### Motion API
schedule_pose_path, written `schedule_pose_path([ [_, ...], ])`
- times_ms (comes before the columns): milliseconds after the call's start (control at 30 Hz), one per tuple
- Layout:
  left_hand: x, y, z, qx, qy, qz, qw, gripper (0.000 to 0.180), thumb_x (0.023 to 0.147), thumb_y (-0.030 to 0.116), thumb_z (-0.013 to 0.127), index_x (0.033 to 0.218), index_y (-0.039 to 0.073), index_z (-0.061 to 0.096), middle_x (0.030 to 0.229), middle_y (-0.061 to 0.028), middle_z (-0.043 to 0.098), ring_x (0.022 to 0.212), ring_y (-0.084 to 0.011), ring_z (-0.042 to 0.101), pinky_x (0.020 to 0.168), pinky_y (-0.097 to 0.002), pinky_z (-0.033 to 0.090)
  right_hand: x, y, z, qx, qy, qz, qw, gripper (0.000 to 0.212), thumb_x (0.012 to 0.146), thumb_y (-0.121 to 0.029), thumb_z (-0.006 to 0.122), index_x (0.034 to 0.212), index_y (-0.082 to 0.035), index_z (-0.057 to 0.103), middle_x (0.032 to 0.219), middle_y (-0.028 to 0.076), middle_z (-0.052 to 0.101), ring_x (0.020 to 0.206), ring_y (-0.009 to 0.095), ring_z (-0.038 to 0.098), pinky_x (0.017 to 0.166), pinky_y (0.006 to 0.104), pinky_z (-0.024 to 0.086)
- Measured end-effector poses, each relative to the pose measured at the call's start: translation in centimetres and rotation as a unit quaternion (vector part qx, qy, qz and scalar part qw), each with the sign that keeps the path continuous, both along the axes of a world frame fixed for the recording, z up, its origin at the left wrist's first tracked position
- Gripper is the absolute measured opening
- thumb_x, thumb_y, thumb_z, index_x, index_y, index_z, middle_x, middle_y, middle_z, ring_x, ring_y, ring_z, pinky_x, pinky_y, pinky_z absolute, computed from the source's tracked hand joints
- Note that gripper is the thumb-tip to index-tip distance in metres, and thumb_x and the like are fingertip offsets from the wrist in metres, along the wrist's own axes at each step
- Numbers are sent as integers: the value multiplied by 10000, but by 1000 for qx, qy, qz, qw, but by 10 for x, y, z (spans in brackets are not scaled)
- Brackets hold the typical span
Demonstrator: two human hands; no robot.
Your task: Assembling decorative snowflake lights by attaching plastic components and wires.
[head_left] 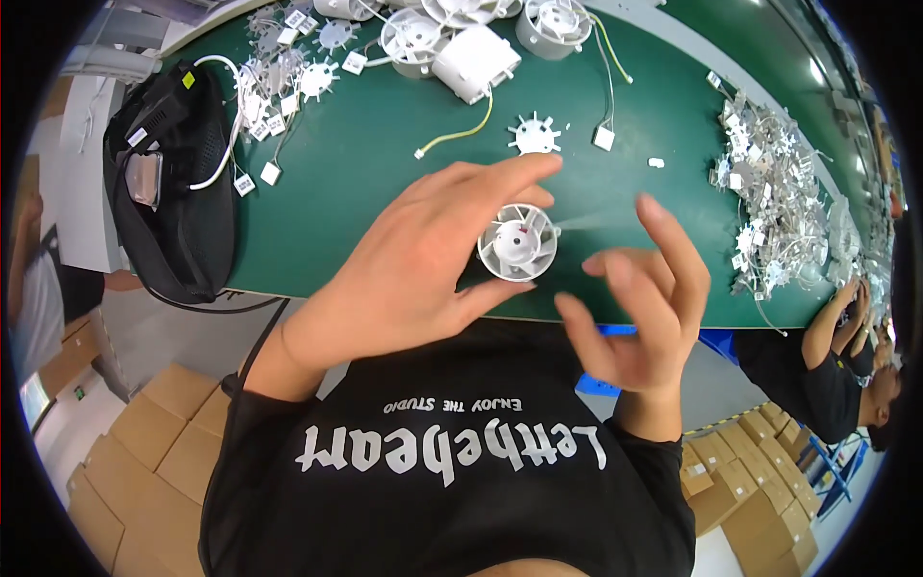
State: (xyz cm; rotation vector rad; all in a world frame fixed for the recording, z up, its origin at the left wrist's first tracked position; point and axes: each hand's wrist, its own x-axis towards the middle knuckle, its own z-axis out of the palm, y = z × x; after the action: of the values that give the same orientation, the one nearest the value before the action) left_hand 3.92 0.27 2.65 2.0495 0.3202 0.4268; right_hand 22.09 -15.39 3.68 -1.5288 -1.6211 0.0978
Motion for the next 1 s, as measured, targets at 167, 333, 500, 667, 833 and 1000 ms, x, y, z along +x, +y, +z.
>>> schedule_pose_path([
  [167,4,-9,2,70,10,39,997,778,715,91,948,1427,42,638,1256,-142,724,1151,-371,685,965,-409,555,16,0,-20,-74,-42,30,996,319,784,106,829,1075,14,735,1035,138,721,752,247,694,639,307,550],
  [333,2,-26,-12,101,17,120,988,647,711,78,928,1316,36,703,1230,-123,723,1070,-349,695,916,-435,554,11,8,-17,-88,-1,-2,996,218,774,108,819,958,18,744,899,113,679,746,251,664,636,335,525],
  [500,1,-20,-13,72,-5,64,995,586,712,60,899,1269,40,720,1202,-116,713,1032,-328,688,908,-419,542,26,9,-16,-169,-38,24,985,214,789,51,826,977,-8,744,873,104,639,782,267,654,664,360,528],
  [667,1,-13,-4,94,5,37,995,530,734,56,870,1245,72,730,1191,-93,695,1031,-303,684,870,-408,525,30,2,-14,-185,-42,29,981,220,804,-2,840,1006,-28,756,918,105,647,829,275,669,689,371,542],
  [833,-7,-13,-16,163,-7,26,986,493,715,57,845,1201,97,768,1240,-126,687,1066,-326,678,890,-422,530,79,-5,14,-77,-87,-234,965,244,893,-19,819,1134,-33,783,1087,134,728,894,263,717,736,361,577],
  [1000,0,-14,-15,159,-10,22,987,461,723,69,843,1176,116,776,1245,-127,674,1072,-328,675,878,-422,525,163,-8,26,-124,-333,-239,904,264,947,17,737,1191,-80,765,1128,101,732,893,290,723,770,390,587],
])
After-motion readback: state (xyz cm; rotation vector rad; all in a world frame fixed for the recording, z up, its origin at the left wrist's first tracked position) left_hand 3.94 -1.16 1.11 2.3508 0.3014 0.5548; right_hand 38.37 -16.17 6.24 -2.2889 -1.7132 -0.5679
